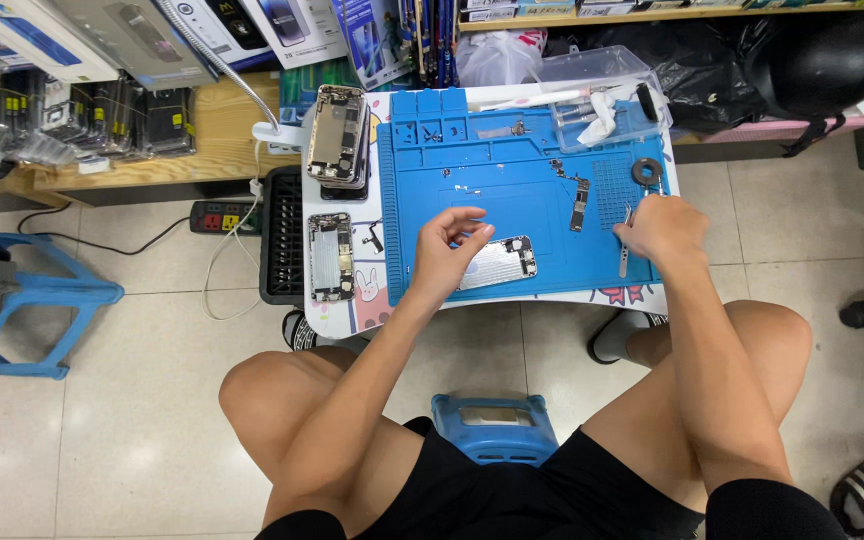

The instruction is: The person uses a screwdriver to remove screws from a disassembled smartphone chassis on a blue mat. They then use tweezers to place a small metal bracket onto the chassis and continue adjusting internal components.

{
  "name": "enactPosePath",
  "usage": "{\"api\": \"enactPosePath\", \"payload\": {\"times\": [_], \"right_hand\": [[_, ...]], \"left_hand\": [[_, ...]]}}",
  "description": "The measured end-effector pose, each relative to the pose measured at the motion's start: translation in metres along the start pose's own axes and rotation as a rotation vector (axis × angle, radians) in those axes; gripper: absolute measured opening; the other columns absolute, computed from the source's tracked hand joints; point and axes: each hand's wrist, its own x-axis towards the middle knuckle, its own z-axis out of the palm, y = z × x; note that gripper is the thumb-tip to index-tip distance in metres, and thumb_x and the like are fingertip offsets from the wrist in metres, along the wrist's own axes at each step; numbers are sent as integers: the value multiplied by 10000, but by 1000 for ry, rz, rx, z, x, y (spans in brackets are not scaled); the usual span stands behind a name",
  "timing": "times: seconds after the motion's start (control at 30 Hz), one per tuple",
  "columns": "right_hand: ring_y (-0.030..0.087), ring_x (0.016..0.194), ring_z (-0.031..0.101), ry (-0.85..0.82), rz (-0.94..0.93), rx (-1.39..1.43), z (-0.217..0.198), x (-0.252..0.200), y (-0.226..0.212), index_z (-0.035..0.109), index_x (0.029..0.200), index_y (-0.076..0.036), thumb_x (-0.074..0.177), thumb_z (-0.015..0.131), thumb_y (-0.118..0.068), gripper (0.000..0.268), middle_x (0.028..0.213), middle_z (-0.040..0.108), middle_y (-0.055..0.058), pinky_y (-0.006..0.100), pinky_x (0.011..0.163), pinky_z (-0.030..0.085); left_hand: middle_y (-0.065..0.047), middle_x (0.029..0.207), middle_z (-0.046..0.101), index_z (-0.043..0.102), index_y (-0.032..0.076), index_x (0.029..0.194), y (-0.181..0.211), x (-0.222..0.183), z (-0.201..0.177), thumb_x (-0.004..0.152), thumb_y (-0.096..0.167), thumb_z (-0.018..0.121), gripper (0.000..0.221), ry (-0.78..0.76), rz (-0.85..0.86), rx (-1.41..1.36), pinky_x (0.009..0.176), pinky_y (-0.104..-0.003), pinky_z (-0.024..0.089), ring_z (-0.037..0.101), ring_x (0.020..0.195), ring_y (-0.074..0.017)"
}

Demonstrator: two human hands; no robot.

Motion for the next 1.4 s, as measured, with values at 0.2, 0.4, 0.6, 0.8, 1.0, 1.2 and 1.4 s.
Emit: {"api": "enactPosePath", "payload": {"times": [0.2,0.4,0.6,0.8,1.0,1.2,1.4], "right_hand": [[345,825,799,-36,-32,-14,18,20,3,851,762,-155,927,714,-353,292,737,772,141,443,664,608],[370,843,789,-37,-74,110,-24,-15,-4,849,805,-133,936,720,-297,247,755,772,159,451,697,606],[363,852,785,83,-28,82,-19,-12,28,836,921,-154,920,790,-302,155,786,779,107,465,703,617],[364,850,796,68,4,21,13,-6,32,863,897,-183,905,765,-351,195,787,790,118,460,696,613],[362,722,768,274,-16,114,-15,-35,34,858,985,-95,926,756,-259,202,740,779,102,442,648,593],[211,635,642,684,-154,345,2,-28,60,878,1153,-222,1034,761,-248,168,731,683,-49,406,573,487],[73,643,490,364,-375,686,-24,-51,40,830,1089,-93,917,720,-71,205,659,540,-20,253,655,415]], "left_hand": [[-69,968,823,775,143,1157,6,15,35,877,218,881,308,-66,-27,-66,619,-122,549,619,733,7],[-83,976,819,767,122,1164,-3,37,44,881,202,881,315,-63,-48,-76,613,-130,560,623,730,6],[-62,976,824,762,120,1163,-15,38,40,869,206,896,334,-23,-108,-63,632,-120,549,627,729,22],[-73,982,824,753,112,1175,-10,35,47,842,175,918,377,-24,-118,-138,662,-143,560,623,724,21],[-94,1005,821,733,87,1203,-3,29,43,836,122,913,410,-23,-105,-258,697,-131,544,631,715,28],[-136,1056,830,710,58,1212,-1,27,40,869,96,836,367,-67,-162,-266,748,-194,563,696,807,-69],[-143,1065,824,698,50,1229,7,28,40,859,91,842,398,-85,-132,-271,750,-198,567,704,820,-89]]}}
